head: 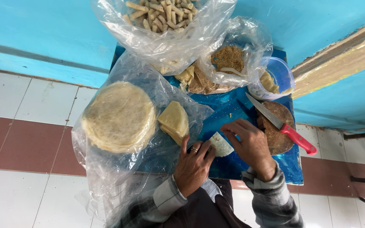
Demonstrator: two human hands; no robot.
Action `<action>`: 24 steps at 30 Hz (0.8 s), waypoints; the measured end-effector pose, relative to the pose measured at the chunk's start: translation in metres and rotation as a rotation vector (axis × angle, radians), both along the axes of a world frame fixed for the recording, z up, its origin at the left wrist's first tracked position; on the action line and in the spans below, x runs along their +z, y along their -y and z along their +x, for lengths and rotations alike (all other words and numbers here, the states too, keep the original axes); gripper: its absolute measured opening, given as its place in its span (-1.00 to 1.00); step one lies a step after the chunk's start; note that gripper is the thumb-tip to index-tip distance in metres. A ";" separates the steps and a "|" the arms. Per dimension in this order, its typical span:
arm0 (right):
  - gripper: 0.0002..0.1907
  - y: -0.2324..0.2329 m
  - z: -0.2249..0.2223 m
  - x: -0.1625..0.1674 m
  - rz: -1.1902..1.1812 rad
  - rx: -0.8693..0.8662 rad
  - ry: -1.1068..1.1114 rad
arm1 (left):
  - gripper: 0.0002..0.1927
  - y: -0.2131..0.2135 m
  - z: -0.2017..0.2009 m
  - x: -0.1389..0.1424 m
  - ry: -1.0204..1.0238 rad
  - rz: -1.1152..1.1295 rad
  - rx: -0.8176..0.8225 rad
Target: The person takes thin pastry sheets from a stack, sprinkles a brown powder from a plastic bag over a piece, folds and rolls the piece by hand, and places the finished roll on a growing pile on the blue table. Near the end they briefly pick up a knife from the cutting board and continue folding pieces.
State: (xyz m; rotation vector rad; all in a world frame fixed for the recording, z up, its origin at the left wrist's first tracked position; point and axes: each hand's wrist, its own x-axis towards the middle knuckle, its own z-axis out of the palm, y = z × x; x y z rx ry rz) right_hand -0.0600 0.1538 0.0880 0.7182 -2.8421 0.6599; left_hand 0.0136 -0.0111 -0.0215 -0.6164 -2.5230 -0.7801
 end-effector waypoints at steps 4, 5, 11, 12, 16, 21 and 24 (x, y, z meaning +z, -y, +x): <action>-0.87 0.013 -0.013 0.016 -0.071 0.082 -0.142 | -0.69 0.001 0.001 0.000 -0.020 0.018 -0.016; -0.85 0.017 -0.021 0.019 -0.076 0.118 -0.194 | -0.71 0.002 0.000 0.001 -0.013 0.039 -0.031; -0.81 -0.003 -0.093 0.039 -0.010 -0.178 -0.196 | -0.79 0.005 -0.001 0.007 0.010 0.082 -0.055; -0.82 -0.013 -0.092 0.037 0.034 -0.200 -0.259 | -0.79 0.005 -0.001 0.008 0.011 0.084 -0.054; -0.78 -0.062 -0.074 0.020 0.220 -0.290 -0.335 | -0.72 0.005 -0.001 0.009 -0.008 0.028 -0.035; -0.57 -0.109 -0.106 -0.005 0.306 -0.330 -0.190 | -0.75 0.002 -0.001 0.007 0.018 0.055 -0.051; -0.42 -0.118 -0.149 -0.023 0.430 -0.314 -0.081 | -0.75 0.001 0.000 0.006 0.005 0.064 -0.039</action>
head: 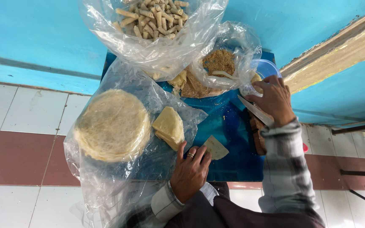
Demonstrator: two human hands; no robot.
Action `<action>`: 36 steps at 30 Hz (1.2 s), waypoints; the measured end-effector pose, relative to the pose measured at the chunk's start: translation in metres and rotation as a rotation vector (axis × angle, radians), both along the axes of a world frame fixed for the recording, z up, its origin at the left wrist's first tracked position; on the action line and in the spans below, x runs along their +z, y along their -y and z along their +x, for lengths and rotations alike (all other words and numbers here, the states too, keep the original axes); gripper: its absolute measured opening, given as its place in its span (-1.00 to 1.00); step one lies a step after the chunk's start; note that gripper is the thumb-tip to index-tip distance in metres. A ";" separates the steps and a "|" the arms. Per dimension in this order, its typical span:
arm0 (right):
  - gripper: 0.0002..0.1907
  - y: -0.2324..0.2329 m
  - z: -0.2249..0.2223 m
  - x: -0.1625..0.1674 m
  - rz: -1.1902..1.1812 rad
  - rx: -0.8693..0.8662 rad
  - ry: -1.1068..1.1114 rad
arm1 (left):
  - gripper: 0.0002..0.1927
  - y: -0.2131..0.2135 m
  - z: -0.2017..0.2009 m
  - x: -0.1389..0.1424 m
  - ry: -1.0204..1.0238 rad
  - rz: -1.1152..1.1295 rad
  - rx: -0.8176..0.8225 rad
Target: The person takes thin pastry sheets from a stack, sprinkles a brown powder from a plastic bag over a piece, folds and rolls the piece by hand, and places the finished roll on a growing pile on the blue table. Near the end they briefly pick up a knife from the cutting board and continue folding pieces.
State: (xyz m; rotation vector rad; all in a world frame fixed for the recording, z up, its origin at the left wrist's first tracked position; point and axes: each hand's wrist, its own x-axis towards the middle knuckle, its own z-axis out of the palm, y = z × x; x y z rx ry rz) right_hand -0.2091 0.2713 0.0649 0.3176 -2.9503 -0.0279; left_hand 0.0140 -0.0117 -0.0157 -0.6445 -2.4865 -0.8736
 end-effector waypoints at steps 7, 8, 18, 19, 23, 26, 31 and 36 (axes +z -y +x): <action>-0.56 -0.017 -0.037 -0.022 0.027 -0.029 0.163 | -0.77 0.000 0.000 -0.003 -0.016 -0.015 0.020; -0.57 -0.019 -0.035 -0.023 0.013 -0.033 0.151 | -0.77 0.000 0.000 -0.003 -0.018 -0.021 0.024; -0.67 0.014 0.018 0.013 -0.195 0.120 -0.181 | -0.77 -0.001 0.000 0.001 -0.011 -0.031 0.029; -0.69 0.024 0.042 0.016 -0.193 0.152 -0.246 | -0.77 -0.001 0.000 0.001 -0.008 -0.027 0.027; -0.56 0.078 0.132 -0.004 -0.052 0.519 -0.171 | -0.78 0.000 -0.001 0.002 -0.008 -0.040 0.025; -0.47 0.089 0.157 -0.014 0.011 0.503 -0.133 | -0.77 0.000 0.000 0.000 -0.003 -0.073 0.021; -0.34 0.082 0.161 -0.025 0.121 0.524 -0.122 | -0.77 -0.003 -0.001 -0.004 -0.015 -0.048 0.018; -0.30 0.067 0.163 -0.030 0.236 0.545 -0.115 | -0.77 -0.001 0.000 -0.003 -0.020 -0.047 0.023</action>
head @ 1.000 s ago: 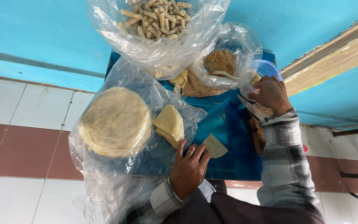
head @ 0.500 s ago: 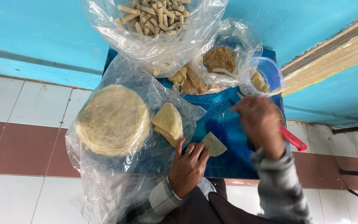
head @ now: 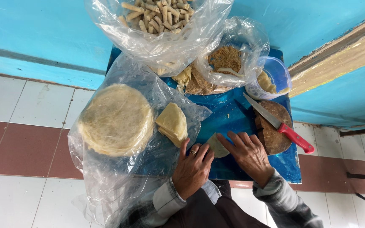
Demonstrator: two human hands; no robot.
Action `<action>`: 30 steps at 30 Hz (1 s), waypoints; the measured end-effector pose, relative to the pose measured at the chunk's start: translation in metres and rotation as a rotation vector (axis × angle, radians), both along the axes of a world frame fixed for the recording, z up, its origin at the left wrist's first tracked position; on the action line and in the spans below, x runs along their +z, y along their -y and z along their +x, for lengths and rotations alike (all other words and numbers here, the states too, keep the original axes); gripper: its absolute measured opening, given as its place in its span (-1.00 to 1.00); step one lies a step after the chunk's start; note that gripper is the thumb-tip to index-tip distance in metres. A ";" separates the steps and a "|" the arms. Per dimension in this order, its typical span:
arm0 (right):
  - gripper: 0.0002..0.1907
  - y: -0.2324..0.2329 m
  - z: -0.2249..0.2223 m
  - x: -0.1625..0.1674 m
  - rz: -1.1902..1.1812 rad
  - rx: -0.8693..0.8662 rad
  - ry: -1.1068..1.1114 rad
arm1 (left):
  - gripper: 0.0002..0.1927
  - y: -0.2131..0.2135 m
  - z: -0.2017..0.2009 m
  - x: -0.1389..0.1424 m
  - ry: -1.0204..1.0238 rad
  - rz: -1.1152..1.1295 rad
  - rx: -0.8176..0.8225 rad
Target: The person takes thin pastry sheets from a stack, sprinkles a brown powder from a plastic bag over a piece, folds and rolls the piece by hand, and places the finished roll on a growing pile on the blue table. Near the end they briefly pick up a knife from the cutting board and continue folding pieces.
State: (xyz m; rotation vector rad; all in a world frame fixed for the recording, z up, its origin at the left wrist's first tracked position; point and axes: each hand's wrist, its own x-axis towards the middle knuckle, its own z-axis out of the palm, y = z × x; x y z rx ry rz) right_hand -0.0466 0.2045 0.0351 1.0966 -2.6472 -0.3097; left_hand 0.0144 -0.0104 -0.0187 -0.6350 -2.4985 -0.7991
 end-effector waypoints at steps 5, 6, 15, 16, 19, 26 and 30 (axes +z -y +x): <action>-0.37 -0.008 0.001 0.004 -0.088 -0.020 -0.074 | -0.77 0.002 0.000 0.003 -0.001 0.001 -0.013; -0.35 -0.005 0.002 0.006 -0.086 -0.016 -0.033 | -0.77 0.002 0.000 0.003 -0.004 0.001 -0.014; -0.71 0.019 -0.029 0.067 -0.522 -0.035 -0.026 | -0.78 0.004 0.000 0.000 -0.030 0.044 -0.018; -0.70 0.021 -0.043 0.072 -0.570 -0.021 -0.044 | -0.78 0.004 0.001 0.000 -0.044 0.064 -0.014; -0.77 0.030 -0.123 0.077 -0.580 -0.058 -0.056 | -0.81 0.004 0.001 -0.001 -0.029 0.088 -0.028; -0.68 0.055 -0.265 0.045 0.065 -0.515 0.349 | -0.79 0.007 -0.001 0.007 -0.013 0.069 -0.048; -0.66 0.051 -0.268 0.038 0.177 -0.527 0.386 | -0.77 0.007 0.000 0.007 0.017 0.078 -0.052</action>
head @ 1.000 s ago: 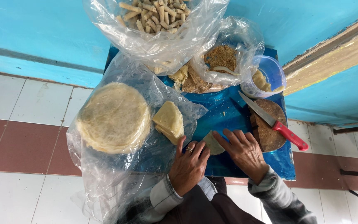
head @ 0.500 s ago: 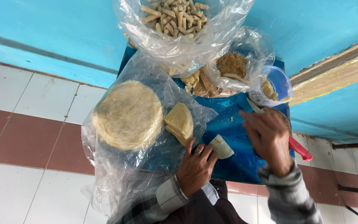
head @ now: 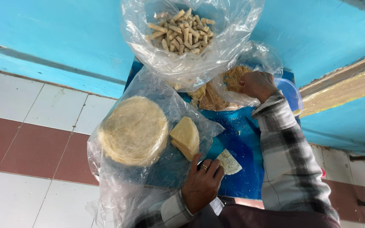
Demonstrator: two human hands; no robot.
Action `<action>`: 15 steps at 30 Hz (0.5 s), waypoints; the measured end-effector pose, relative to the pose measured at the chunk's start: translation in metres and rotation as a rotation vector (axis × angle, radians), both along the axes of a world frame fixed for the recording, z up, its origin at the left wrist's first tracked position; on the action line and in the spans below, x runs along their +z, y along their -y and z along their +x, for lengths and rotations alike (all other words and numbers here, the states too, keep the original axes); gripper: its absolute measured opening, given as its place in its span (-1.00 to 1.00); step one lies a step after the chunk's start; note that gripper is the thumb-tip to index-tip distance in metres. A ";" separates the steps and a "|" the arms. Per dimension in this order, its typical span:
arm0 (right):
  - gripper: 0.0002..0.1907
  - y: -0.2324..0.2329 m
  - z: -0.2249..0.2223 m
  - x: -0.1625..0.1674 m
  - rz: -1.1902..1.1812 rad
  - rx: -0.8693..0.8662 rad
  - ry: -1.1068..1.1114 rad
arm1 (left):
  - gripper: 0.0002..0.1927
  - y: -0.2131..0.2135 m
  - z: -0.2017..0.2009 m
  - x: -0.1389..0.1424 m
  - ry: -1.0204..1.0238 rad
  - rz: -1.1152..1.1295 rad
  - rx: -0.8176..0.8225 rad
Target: The person takes thin pastry sheets from a stack, sprinkles a brown powder from a plastic bag over a piece, folds and rolls the piece by hand, and places the finished roll on a growing pile on the blue table. Near the end they briefly pick up a knife from the cutting board and continue folding pieces.
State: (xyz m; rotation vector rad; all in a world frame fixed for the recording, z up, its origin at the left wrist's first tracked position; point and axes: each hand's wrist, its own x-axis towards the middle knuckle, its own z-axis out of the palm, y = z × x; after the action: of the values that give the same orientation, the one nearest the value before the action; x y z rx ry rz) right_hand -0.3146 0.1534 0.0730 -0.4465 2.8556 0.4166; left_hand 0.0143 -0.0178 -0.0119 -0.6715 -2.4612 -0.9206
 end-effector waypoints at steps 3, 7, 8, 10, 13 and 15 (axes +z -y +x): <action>-0.69 -0.008 0.004 0.000 -0.139 0.025 -0.126 | -0.76 -0.001 -0.003 -0.002 0.005 -0.011 0.000; -0.86 0.000 0.001 -0.007 -0.220 0.060 -0.275 | -0.74 -0.001 -0.002 -0.002 0.022 -0.039 0.000; -0.82 0.006 -0.001 -0.008 -0.260 0.036 -0.242 | -0.73 -0.001 -0.003 -0.002 0.015 -0.035 0.000; -0.81 0.017 -0.004 -0.008 -0.347 0.041 -0.199 | -0.72 -0.002 -0.002 -0.001 0.005 -0.025 0.008; -0.88 0.033 -0.003 -0.008 -0.435 0.112 -0.152 | -0.72 -0.001 -0.002 0.000 0.026 -0.020 -0.007; -0.87 0.039 -0.001 -0.008 -0.426 0.135 -0.102 | -0.73 -0.002 -0.002 0.000 0.018 -0.026 0.003</action>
State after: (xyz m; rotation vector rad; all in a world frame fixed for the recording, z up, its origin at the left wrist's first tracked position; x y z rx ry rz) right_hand -0.3155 0.1141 0.0647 -0.7120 3.0213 -0.1621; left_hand 0.0125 -0.0160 -0.0116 -0.6714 -2.4933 -0.8992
